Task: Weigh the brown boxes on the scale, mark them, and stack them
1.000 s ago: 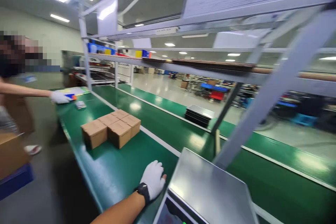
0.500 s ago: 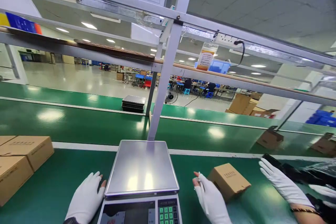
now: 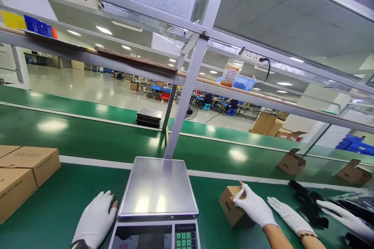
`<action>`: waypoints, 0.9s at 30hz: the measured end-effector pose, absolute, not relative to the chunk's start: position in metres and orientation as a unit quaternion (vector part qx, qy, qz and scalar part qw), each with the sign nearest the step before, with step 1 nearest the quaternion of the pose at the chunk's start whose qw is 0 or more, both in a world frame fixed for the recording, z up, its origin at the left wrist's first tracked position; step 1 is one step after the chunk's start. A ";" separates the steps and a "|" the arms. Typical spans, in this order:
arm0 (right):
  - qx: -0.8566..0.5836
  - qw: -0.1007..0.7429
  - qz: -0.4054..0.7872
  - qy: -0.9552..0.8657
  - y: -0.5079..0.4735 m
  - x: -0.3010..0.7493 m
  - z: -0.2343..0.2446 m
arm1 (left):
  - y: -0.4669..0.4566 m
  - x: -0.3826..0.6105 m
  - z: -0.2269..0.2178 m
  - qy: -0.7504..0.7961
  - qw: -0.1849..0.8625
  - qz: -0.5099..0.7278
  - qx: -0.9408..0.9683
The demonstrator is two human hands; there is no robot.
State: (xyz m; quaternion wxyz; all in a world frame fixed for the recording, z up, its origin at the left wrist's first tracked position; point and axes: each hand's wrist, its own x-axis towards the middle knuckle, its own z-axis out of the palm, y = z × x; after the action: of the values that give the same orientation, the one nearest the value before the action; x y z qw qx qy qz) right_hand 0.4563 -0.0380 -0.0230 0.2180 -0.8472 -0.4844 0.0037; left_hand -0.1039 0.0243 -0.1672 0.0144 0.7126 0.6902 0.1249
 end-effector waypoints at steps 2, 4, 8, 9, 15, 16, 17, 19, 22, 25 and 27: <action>-0.837 0.229 0.059 -0.494 -0.029 0.445 -0.009 | 0.023 -0.103 -0.165 0.688 -0.001 0.137 0.713; -0.805 0.270 0.086 -0.521 -0.018 0.426 0.010 | 0.022 -0.103 -0.163 0.684 -0.011 0.148 0.715; -0.720 0.311 0.057 -0.618 0.001 0.354 0.058 | 0.019 -0.103 -0.158 0.679 -0.015 0.168 0.714; -0.713 0.280 0.039 -0.642 0.003 0.331 0.069 | 0.018 -0.103 -0.158 0.679 -0.015 0.172 0.713; -0.626 0.254 0.083 -0.732 0.000 0.239 0.091 | 0.017 -0.104 -0.155 0.681 -0.020 0.178 0.710; -0.608 0.296 0.103 -0.729 0.001 0.240 0.084 | 0.017 -0.104 -0.155 0.681 -0.020 0.178 0.710; -0.597 0.340 0.118 -0.717 0.003 0.245 0.073 | 0.016 -0.105 -0.154 0.680 -0.020 0.179 0.711; -0.603 0.406 0.147 -0.671 0.009 0.263 0.041 | 0.016 -0.105 -0.152 0.679 -0.018 0.178 0.712; -0.663 0.412 0.197 -0.594 0.011 0.295 -0.028 | 0.015 -0.105 -0.148 0.676 -0.011 0.175 0.715; -0.713 0.375 0.206 -0.555 -0.010 0.309 -0.096 | 0.014 -0.105 -0.145 0.675 0.001 0.177 0.717; -0.743 0.356 0.183 -0.536 -0.031 0.306 -0.127 | 0.013 -0.105 -0.143 0.676 0.011 0.182 0.714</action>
State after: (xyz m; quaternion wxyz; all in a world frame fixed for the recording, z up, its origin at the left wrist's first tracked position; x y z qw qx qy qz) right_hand 0.3058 -0.0310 -0.1270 0.3560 -0.7429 -0.5365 0.1832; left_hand -0.1054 0.0132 -0.1431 0.0111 0.7141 0.6760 0.1818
